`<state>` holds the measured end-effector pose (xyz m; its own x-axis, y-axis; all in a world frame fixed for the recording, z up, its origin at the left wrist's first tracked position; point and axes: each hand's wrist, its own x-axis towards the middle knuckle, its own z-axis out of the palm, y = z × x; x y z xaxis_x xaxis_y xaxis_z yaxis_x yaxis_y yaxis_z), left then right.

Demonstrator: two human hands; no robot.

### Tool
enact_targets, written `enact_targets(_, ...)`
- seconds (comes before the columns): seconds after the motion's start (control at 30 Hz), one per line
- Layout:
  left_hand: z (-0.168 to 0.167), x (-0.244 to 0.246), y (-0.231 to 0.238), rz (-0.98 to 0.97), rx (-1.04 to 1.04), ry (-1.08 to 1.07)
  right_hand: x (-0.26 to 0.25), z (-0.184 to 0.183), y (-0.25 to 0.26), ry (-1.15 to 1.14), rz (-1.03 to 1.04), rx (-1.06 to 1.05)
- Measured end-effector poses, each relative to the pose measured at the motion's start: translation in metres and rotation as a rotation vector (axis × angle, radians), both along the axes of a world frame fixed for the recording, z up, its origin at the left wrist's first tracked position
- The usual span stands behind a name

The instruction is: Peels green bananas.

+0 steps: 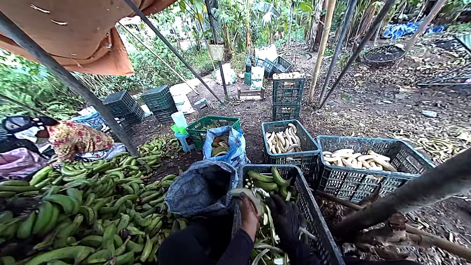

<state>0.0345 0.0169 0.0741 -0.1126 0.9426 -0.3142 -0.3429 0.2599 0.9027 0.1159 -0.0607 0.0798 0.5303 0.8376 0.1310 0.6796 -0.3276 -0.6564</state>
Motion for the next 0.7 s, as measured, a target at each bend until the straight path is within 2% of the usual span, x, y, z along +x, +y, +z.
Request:
enact_targets(0.07,-0.001,0.013,0.009,0.216,-0.051,-0.027,-0.019,-0.019,-0.027,0.031,-0.082,-0.009)
enact_targets(0.1,-0.002,0.016,0.011,0.259,-0.050,-0.014,-0.024,-0.027,-0.034,0.015,-0.127,0.002)
enact_targets(0.17,-0.001,0.020,0.008,0.198,-0.058,-0.008,-0.020,-0.030,-0.036,-0.013,-0.156,0.012)
enact_targets(0.23,0.005,0.017,-0.002,-0.018,-0.045,0.010,-0.002,-0.026,-0.021,-0.079,-0.084,0.063)
enact_targets(0.27,0.010,0.010,-0.007,-0.195,-0.008,0.044,0.013,-0.019,-0.008,-0.065,-0.016,0.046)
enact_targets(0.4,0.013,-0.031,0.002,-1.008,0.182,0.287,0.072,0.029,0.046,-0.046,0.232,-0.277)
enact_targets(0.43,0.008,-0.034,0.006,-1.106,0.237,0.312,0.078,0.038,0.054,-0.049,0.259,-0.343)
enact_targets(0.47,0.006,-0.035,0.008,-1.116,0.248,0.309,0.080,0.044,0.058,-0.039,0.260,-0.371)
enact_targets(0.5,0.005,-0.034,0.006,-1.034,0.209,0.279,0.078,0.045,0.058,-0.030,0.243,-0.344)
enact_targets(0.63,0.010,-0.003,0.000,-0.277,-0.072,0.022,0.030,0.013,0.017,0.021,0.080,-0.044)
enact_targets(0.7,0.018,0.012,0.005,-0.013,-0.212,-0.099,0.002,-0.011,-0.011,0.080,-0.014,0.026)
